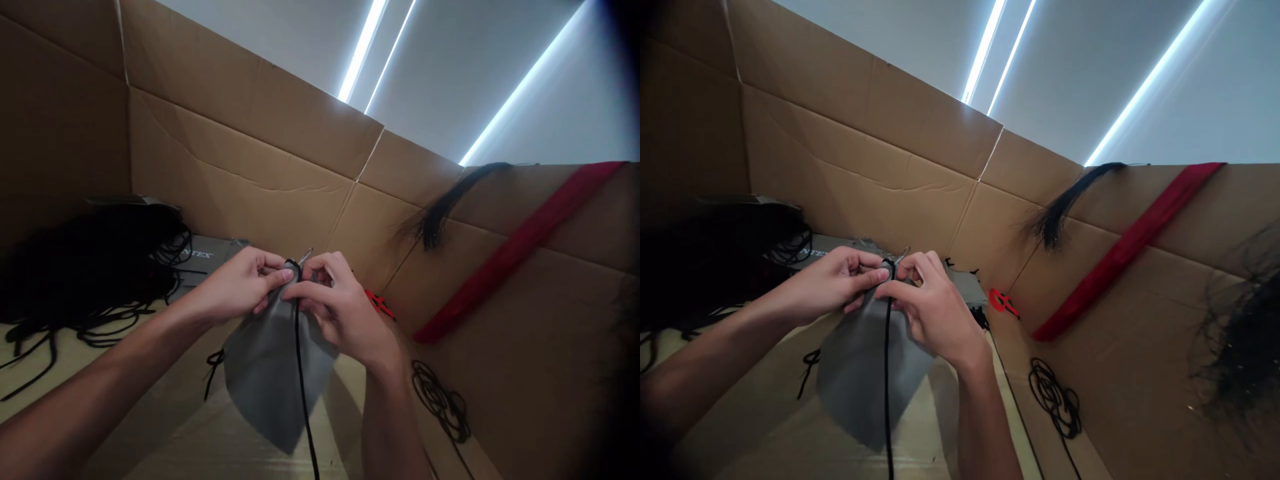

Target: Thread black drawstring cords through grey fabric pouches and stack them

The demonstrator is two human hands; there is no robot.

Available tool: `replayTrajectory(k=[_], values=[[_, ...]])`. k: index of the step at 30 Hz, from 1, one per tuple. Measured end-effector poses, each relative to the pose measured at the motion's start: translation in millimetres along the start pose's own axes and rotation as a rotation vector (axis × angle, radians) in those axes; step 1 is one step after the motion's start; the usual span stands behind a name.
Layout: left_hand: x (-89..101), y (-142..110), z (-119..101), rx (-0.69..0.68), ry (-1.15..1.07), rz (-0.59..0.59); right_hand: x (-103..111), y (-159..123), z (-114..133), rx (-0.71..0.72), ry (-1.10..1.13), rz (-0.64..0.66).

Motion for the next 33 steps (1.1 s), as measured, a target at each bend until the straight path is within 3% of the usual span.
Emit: replayTrajectory(k=[3, 5, 9, 12, 15, 18, 22, 26, 33], values=[[-6.2, -2.1, -0.4, 0.054, -0.2, 0.119, 2.9, 2.0, 2.0, 0.025, 0.025, -0.058], [-12.0, -0.7, 1.9, 0.071, -0.212, 0.147, 11.1, -0.2, 3.4, 0.02, 0.047, -0.072], [-22.5, 7.3, 12.4, 0.081, 0.115, -0.027, 28.5, -8.6, 4.4, 0.009, 0.228, -0.127], [-30.8, 14.3, 24.2, 0.08, 0.248, -0.162, 34.8, -14.0, 8.4, 0.004, 0.5, -0.275], [-39.5, 18.5, 35.6, 0.103, 0.325, -0.182, 37.5, -16.6, 17.9, 0.018, 0.718, -0.426], [-44.9, 19.1, 41.1, 0.112, 0.361, -0.177, 42.0, -20.1, 26.9, 0.038, 0.787, -0.541], [-44.3, 18.3, 38.6, 0.067, 0.337, -0.2, 48.1, -29.1, 27.0, -0.076, 0.501, -0.592], [-42.7, 15.1, 28.3, -0.02, 0.224, -0.218, 47.7, -30.5, 18.7, -0.257, 0.161, -0.512], [-49.8, 0.6, 3.4, -0.122, -0.059, -0.149, 35.8, -16.5, 13.3, -0.327, -0.166, -0.365]])
Point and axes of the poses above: each hand's wrist, its own y-axis towards the middle knuckle, its own x-axis out of the back of the hand, z = x × y, the point moved 2 cm from there along y, towards the middle knuckle, and after that the axes turned 7 degrees about y, right-handed, at the moved point
